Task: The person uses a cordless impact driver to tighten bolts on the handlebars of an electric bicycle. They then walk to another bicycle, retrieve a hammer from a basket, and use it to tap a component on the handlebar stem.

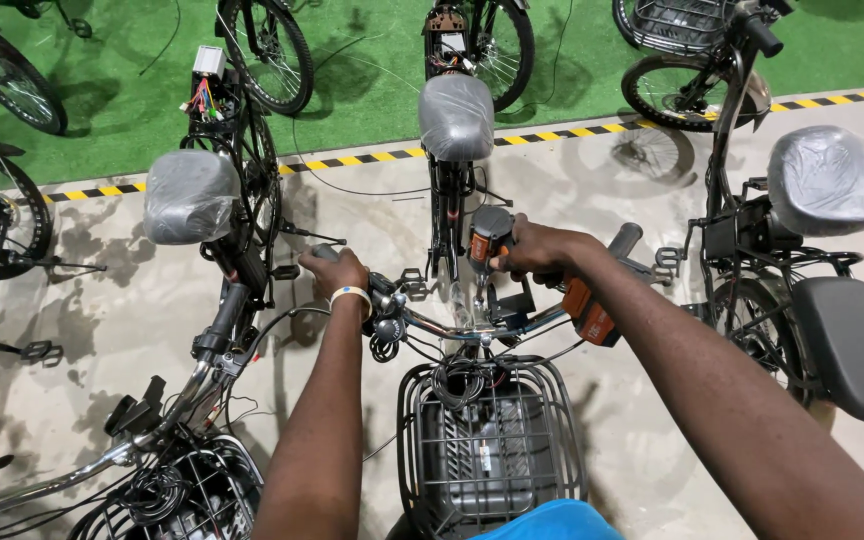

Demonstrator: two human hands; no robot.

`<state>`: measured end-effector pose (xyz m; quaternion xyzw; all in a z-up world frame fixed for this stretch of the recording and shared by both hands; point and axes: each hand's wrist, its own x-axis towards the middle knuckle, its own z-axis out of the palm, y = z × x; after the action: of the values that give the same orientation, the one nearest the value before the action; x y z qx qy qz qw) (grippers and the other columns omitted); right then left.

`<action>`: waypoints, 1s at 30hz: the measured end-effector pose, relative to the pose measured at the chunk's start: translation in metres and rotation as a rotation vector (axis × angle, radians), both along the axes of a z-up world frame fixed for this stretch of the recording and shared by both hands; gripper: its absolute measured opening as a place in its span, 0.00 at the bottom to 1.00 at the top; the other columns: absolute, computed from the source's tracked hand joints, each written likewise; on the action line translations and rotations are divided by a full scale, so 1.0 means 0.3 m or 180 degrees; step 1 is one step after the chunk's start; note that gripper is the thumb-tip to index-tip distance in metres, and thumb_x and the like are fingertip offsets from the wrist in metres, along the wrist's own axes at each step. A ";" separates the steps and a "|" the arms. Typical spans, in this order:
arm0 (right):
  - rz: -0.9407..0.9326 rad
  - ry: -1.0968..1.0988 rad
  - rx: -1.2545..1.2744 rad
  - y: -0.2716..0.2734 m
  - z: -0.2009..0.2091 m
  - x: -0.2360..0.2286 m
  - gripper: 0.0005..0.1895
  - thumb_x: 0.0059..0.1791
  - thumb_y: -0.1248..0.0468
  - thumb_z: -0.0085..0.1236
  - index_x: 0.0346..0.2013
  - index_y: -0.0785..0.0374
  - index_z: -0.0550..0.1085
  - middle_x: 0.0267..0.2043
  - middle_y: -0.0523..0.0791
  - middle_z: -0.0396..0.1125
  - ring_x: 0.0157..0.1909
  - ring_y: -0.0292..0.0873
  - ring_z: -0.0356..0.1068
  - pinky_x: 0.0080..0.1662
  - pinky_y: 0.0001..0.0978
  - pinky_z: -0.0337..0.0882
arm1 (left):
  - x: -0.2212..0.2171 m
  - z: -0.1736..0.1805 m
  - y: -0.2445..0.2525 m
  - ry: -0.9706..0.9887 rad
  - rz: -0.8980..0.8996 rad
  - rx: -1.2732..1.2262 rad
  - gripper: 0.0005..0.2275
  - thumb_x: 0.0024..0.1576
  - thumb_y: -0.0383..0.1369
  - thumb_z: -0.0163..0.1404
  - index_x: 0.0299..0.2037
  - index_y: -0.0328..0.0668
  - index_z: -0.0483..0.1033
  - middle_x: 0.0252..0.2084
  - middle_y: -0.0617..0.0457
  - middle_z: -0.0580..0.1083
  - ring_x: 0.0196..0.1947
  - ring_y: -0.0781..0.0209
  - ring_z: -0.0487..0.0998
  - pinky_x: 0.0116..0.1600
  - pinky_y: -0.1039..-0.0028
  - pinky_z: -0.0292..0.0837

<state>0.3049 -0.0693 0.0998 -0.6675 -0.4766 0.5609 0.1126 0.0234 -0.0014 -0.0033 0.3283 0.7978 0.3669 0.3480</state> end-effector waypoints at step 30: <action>0.0433 -0.0045 -0.0036 0.085 0.023 -0.002 0.23 0.43 0.66 0.59 0.50 0.65 0.62 0.25 0.53 0.70 0.15 0.40 0.61 0.16 0.29 0.63 | -0.062 -0.121 0.058 -0.0522 0.0252 0.0206 0.24 0.53 0.34 0.47 0.61 0.54 0.54 0.42 0.48 0.71 0.25 0.56 0.81 0.39 0.77 0.80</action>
<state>0.3043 -0.0437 0.1068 -0.6382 -0.5184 0.5653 0.0671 0.0047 0.0160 -0.0396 0.2764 0.7668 0.4316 0.3866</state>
